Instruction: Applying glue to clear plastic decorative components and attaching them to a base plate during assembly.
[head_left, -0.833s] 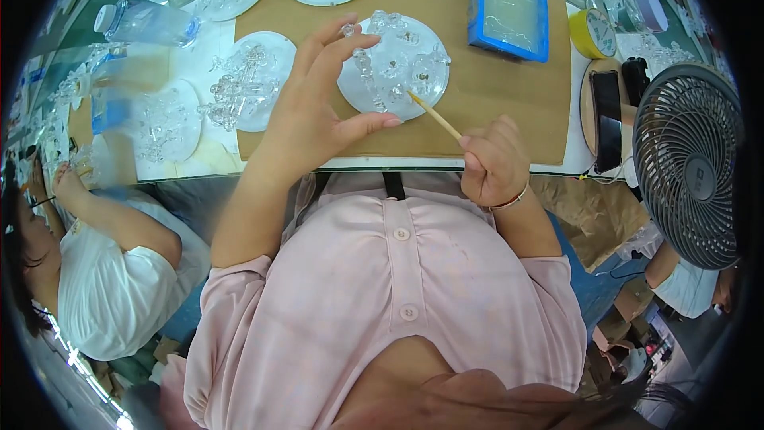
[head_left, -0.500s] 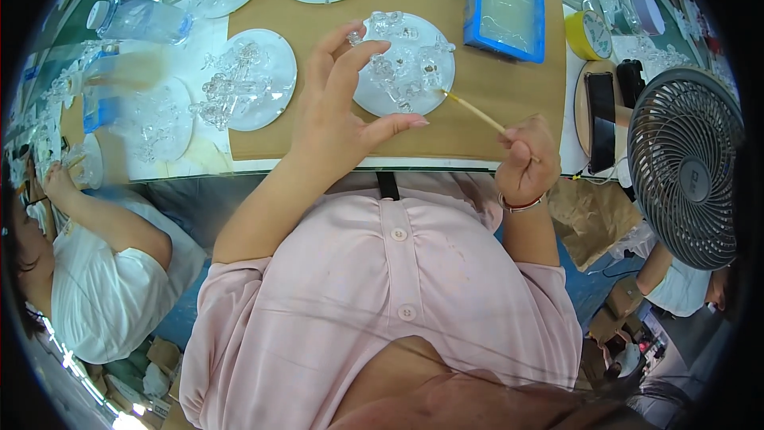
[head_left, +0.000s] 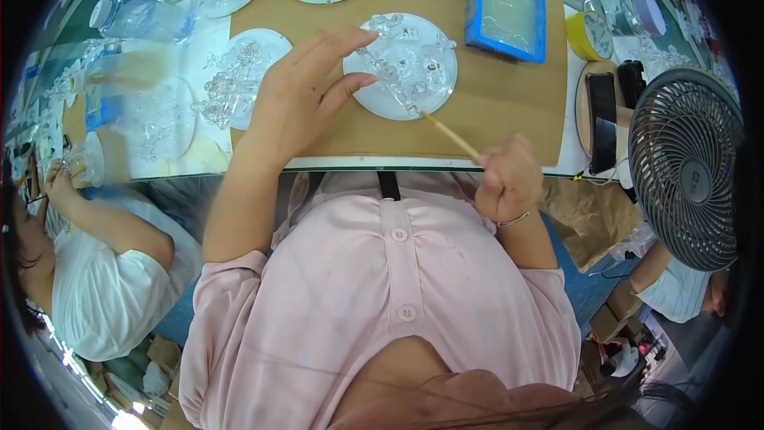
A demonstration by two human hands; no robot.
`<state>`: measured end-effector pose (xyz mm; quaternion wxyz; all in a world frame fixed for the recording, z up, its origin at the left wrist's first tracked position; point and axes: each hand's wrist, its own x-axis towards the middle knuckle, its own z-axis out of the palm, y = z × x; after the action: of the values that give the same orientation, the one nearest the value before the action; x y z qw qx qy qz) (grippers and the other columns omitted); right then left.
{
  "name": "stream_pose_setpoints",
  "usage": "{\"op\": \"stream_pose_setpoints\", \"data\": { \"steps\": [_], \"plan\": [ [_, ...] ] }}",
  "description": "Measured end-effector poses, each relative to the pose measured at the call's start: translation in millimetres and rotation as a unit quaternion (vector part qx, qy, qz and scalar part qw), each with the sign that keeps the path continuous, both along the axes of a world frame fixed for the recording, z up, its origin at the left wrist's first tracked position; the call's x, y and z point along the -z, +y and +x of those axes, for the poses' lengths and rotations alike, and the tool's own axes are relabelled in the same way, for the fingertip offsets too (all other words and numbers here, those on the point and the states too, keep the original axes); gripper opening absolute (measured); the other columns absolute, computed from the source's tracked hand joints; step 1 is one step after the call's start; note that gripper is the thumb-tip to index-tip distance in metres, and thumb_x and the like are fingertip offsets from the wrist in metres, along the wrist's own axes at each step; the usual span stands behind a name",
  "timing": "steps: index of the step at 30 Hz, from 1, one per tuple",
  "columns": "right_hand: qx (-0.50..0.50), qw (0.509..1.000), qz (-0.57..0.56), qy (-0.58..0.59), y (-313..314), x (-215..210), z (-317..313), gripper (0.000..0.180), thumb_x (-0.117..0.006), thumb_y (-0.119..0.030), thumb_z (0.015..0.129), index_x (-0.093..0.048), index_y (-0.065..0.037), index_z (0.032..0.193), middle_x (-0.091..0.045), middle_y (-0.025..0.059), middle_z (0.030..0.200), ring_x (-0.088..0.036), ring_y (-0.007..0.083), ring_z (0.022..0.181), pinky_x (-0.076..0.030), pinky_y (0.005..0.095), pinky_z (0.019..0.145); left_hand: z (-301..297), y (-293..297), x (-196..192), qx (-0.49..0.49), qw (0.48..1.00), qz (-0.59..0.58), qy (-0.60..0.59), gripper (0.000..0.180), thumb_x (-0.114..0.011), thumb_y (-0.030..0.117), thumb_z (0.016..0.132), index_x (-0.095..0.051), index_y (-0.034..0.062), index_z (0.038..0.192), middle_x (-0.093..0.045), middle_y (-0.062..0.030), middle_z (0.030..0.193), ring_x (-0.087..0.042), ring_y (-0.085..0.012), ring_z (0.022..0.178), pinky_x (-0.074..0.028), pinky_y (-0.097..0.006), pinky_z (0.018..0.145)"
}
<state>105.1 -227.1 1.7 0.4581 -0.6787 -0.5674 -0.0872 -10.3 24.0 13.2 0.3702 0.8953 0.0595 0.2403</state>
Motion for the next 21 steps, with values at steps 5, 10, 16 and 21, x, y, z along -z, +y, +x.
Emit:
{"op": "stream_pose_setpoints", "data": {
  "steps": [5, 10, 16, 21],
  "plan": [
    [-0.068, 0.997, -0.021, 0.015, 10.4, -0.7, -4.8, 0.009, -0.057, -0.004, 0.08, -0.053, -0.006, 0.088, -0.059, 0.0073, 0.072, -0.051, 0.0241, 0.056, -0.037, 0.0347, 0.054, -5.5, -7.0, 0.1, -0.025, 0.999, 0.009, -0.02, 0.031, -0.076, 0.006, 0.069, -0.066, 0.0067, 0.098, -0.067, -0.0075, 0.094, -0.065, -0.0213, 0.08, -0.053, -0.028, 0.065],
    [-0.031, 0.999, -0.015, -0.001, 15.3, -1.7, -2.6, 0.003, -0.053, -0.007, 0.085, -0.053, -0.004, 0.087, -0.058, 0.009, 0.069, -0.05, 0.0241, 0.054, -0.037, 0.0348, 0.053, -10.4, -22.4, 6.7, -0.038, 0.997, -0.002, -0.067, 0.023, -0.079, 0.013, 0.067, -0.066, 0.007, 0.086, -0.066, -0.0065, 0.079, -0.063, -0.0199, 0.064, -0.05, -0.028, 0.053],
    [-0.023, 1.0, -0.008, -0.007, 10.3, -4.3, 7.0, 0.009, -0.05, -0.01, 0.091, -0.054, -0.003, 0.088, -0.055, 0.0094, 0.065, -0.048, 0.0226, 0.053, -0.037, 0.0341, 0.052, -6.2, -36.0, 4.9, -0.027, 0.996, 0.025, -0.084, 0.021, -0.078, 0.012, 0.068, -0.065, 0.0063, 0.083, -0.065, -0.0064, 0.076, -0.062, -0.0201, 0.062, -0.049, -0.028, 0.051],
    [-0.059, 0.998, -0.024, 0.008, 15.7, -8.2, 21.3, 0.005, -0.057, -0.007, 0.086, -0.054, -0.004, 0.089, -0.058, 0.0092, 0.071, -0.051, 0.0256, 0.055, -0.04, 0.0353, 0.055, -4.7, -38.8, -0.5, -0.022, 0.998, 0.031, -0.054, 0.02, -0.078, 0.014, 0.069, -0.063, 0.0068, 0.08, -0.063, -0.0056, 0.073, -0.061, -0.0201, 0.06, -0.047, -0.029, 0.05]
  ]
}}
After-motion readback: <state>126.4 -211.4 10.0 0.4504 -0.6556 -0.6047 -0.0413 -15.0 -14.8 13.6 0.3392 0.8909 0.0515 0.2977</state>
